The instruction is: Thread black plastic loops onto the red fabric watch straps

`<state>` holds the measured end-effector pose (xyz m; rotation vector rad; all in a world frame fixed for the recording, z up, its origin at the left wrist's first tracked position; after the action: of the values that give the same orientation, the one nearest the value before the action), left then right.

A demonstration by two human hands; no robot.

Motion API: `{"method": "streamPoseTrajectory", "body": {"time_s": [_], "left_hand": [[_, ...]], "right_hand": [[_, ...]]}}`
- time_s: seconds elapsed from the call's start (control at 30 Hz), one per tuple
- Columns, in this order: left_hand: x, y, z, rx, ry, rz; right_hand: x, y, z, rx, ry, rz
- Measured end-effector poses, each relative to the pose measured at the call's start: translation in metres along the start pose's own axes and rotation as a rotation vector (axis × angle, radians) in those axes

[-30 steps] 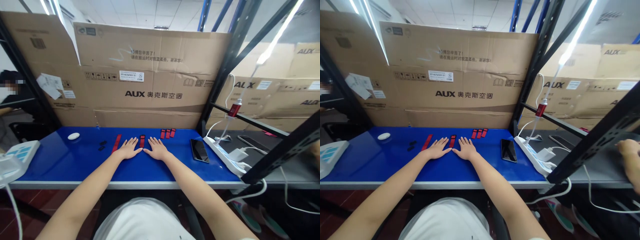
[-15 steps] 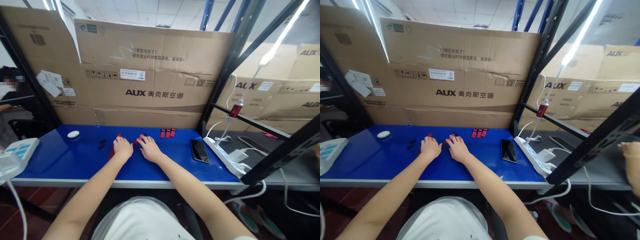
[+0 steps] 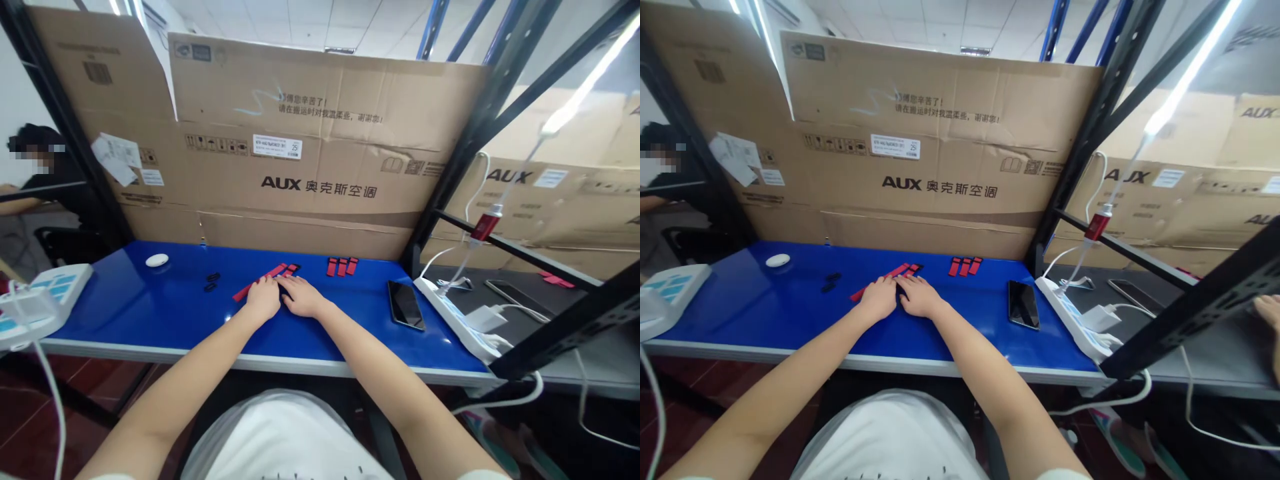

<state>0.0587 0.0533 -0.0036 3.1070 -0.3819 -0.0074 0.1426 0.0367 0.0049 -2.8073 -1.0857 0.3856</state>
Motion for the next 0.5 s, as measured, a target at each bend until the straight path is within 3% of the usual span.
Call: {"method": "streamPoseTrajectory", "body": {"time_s": [0.1, 0.4, 0.5], "left_hand": [[0.007, 0.0, 0.0, -0.009, 0.005, 0.073], [0.018, 0.008, -0.012, 0.034, 0.12, 0.218], [0.034, 0.009, -0.01, 0.052, 0.269, 0.411]], "right_hand": [[0.009, 0.004, -0.001, 0.004, 0.004, 0.053], [0.098, 0.048, -0.016, 0.034, 0.069, 0.57], [0.092, 0.044, -0.017, 0.107, 0.055, 0.528]]}}
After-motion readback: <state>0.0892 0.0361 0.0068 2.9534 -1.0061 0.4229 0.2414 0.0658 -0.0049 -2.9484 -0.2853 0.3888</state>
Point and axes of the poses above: each hand's wrist, its own y-axis away from the middle knuckle, its own z-axis out of the palm, x = y × z, the point moved 9 cm from there along -y, towards the middle knuckle, and after that the axes turned 11 degrees about -x, right-handed, at the moved point
